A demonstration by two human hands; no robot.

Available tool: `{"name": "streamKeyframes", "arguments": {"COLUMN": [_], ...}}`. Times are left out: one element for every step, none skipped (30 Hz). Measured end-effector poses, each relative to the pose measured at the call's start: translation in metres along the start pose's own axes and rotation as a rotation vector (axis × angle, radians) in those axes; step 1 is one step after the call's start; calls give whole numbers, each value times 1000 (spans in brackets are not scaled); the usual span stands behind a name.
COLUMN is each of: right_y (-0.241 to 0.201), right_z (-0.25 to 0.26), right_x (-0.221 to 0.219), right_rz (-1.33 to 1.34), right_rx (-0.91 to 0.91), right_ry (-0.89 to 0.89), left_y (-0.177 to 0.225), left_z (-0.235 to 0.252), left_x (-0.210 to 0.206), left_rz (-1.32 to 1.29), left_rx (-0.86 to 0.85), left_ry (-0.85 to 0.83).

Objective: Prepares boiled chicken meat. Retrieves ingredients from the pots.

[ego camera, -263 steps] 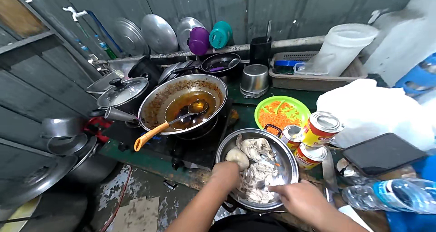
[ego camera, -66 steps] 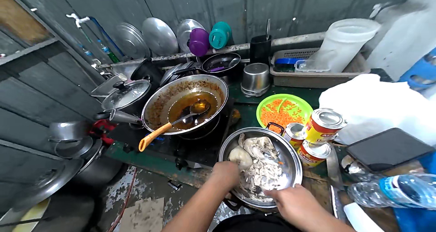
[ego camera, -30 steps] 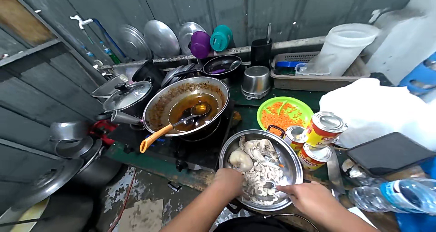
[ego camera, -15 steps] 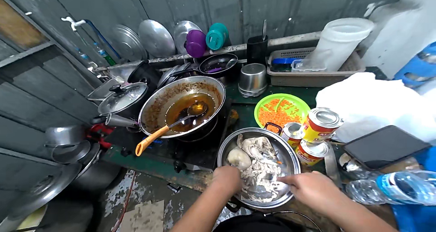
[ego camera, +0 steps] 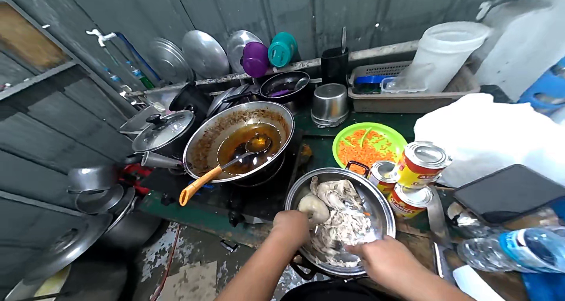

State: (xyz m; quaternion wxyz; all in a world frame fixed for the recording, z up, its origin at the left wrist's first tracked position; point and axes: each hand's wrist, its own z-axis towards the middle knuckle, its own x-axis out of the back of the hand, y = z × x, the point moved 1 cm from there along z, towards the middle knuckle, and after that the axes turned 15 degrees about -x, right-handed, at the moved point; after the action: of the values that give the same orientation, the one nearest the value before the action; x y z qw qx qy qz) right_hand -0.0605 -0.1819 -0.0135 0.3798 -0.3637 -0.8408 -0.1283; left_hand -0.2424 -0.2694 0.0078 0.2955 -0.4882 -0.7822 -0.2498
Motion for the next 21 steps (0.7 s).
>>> {"name": "streamKeyframes", "arguments": {"right_y": [4, 8, 11, 11, 7, 0, -9, -15, -17, -14, -8, -2, 3, 5, 4, 1, -4, -11, -16, -16, -12], "right_z": [-3, -5, -7, -8, -8, -6, -4, -1, 3, 7, 8, 8, 7, 5, 5, 4, 3, 3, 4, 5, 7], "right_x": [3, 7, 13, 17, 17, 14, 9, 2, -2, -2, 1, 6, 10, 13, 12, 8, 2, -5, -10, -12, -9], "right_rz": [-15, -19, -10, 10, 38, 63, 69, 55, 45, 49, 54, 48, 36, 24, 27, 43, 54, 43, 27, 25, 35], "right_rx": [-6, -22, -32, -26, -2, 32, 57, 61, 44, 21, 1, -19, -39, -50, -39, -2, 43, 75, 79, 56, 19], "right_ry": [-19, -23, -18, -4, 12, 24, 22, 14, -1, -16, -26, -32, -37, -35, -19, 5, 13, 2, -8, -12, -13], "left_y": [-3, -6, -9, -10, -9, -5, 1, 8, 13, 16, 17, 16, 15, 14, 12, 10, 8, 5, 3, 2, 3], "left_z": [-2, -5, -6, -8, -10, -12, -13, -14, -13, -12, -11, -9, -8, -7, -6, -5, -3, -3, -4, -6, -9], "left_x": [1, 2, 3, 4, 6, 7, 9, 11, 12, 14, 15, 15, 14, 14, 15, 15, 15, 13, 12, 11, 11], "left_rz": [-6, -12, -12, -9, -1, 19, 43, 71, 93, 108, 116, 117, 117, 115, 108, 95, 77, 64, 56, 61, 69], "left_rx": [6, 11, 11, 7, 3, 3, 8, 14, 21, 27, 29, 30, 29, 26, 23, 18, 14, 12, 10, 7, 1], "left_ry": [-5, -13, -24, -38, -63, -100, -133, -154, -162, -165, -164, -161, -160, -157, -150, -140, -126, -115, -111, -114, -124]}}
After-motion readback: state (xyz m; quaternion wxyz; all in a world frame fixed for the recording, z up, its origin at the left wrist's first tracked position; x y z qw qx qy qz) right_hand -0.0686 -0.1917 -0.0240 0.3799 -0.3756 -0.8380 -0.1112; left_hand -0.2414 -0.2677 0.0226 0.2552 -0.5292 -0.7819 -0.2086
